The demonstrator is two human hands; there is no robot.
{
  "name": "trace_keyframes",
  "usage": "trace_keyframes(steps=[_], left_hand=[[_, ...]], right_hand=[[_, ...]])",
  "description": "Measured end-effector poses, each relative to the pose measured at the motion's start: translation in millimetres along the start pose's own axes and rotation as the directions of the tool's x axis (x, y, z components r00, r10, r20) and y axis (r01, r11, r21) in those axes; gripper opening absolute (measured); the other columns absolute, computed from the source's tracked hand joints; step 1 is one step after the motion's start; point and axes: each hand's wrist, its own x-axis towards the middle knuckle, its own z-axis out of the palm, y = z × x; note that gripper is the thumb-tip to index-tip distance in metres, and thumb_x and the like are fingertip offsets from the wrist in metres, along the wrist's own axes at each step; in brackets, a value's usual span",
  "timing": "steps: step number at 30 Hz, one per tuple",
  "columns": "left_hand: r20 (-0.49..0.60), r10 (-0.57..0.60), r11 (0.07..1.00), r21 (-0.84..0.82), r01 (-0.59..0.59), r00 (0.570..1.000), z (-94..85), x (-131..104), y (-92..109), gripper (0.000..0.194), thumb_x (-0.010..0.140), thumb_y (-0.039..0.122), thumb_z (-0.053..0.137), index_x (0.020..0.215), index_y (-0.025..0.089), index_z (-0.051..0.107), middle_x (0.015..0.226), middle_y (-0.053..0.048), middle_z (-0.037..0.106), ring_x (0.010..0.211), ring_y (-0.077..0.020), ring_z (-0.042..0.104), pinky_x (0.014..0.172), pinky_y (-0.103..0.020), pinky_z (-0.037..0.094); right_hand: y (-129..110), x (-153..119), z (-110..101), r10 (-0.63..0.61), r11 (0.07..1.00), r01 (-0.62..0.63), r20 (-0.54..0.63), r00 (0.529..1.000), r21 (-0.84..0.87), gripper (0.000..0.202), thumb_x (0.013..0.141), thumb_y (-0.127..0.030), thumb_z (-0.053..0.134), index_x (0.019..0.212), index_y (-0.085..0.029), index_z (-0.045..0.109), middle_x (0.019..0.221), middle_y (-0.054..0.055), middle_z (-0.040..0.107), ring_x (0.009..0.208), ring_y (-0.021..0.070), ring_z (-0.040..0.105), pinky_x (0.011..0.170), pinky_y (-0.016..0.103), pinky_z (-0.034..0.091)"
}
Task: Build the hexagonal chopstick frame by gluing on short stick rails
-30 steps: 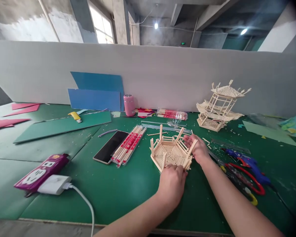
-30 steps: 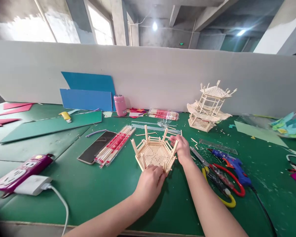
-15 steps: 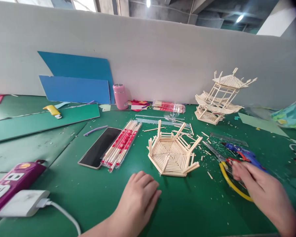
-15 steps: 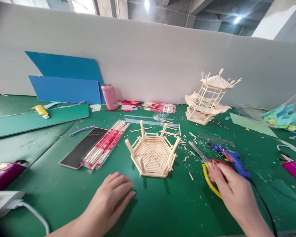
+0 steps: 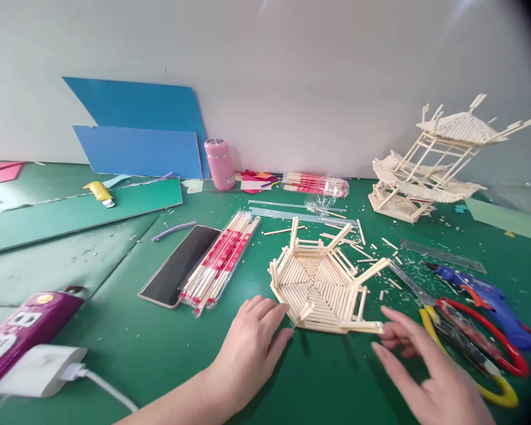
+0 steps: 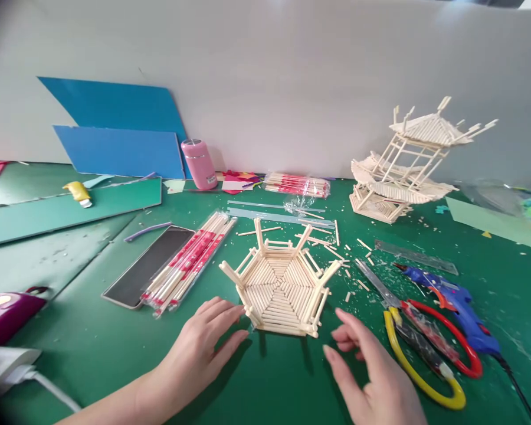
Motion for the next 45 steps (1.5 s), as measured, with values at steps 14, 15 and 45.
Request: trace_keyframes(steps=[14,15,45], left_hand=[[-0.021,0.138,0.979,-0.148,-0.139,0.990,7.2,25,2,0.019,0.087,0.015,0.043,0.079,0.017,0.061,0.077,-0.005,0.062,0.074,-0.0192,0.056,0.070,-0.033,0.046],[-0.025,0.137,0.980,-0.140,-0.139,0.990,8.1,26,1,0.020,0.087,0.015,0.043,0.079,0.017,0.060,0.076,-0.006,0.062,0.073,-0.0190,0.055,0.069,-0.033,0.046],[-0.054,0.157,0.987,-0.027,-0.159,0.986,15.3,27,-7,0.020,0.088,0.014,0.038,0.091,0.016,0.059,0.080,-0.008,0.061,0.074,-0.0203,0.055,0.066,-0.034,0.047]], right_hand=[[-21,20,32,-0.134,0.989,0.114,0.233,0.963,0.097,0.032,0.089,-0.028,0.046,0.120,-0.026,0.045,0.093,0.005,0.063,0.082,0.0182,0.063,0.073,0.030,0.051],[-20,24,31,-0.137,0.988,0.114,0.253,0.958,0.102,0.032,0.089,-0.028,0.045,0.121,-0.026,0.045,0.094,0.005,0.063,0.084,0.0186,0.062,0.073,0.030,0.051],[-6,36,47,-0.166,0.976,0.121,0.266,0.950,0.179,0.044,0.086,-0.023,0.049,0.128,-0.025,0.038,0.092,0.005,0.062,0.080,0.0184,0.063,0.070,0.029,0.052]])
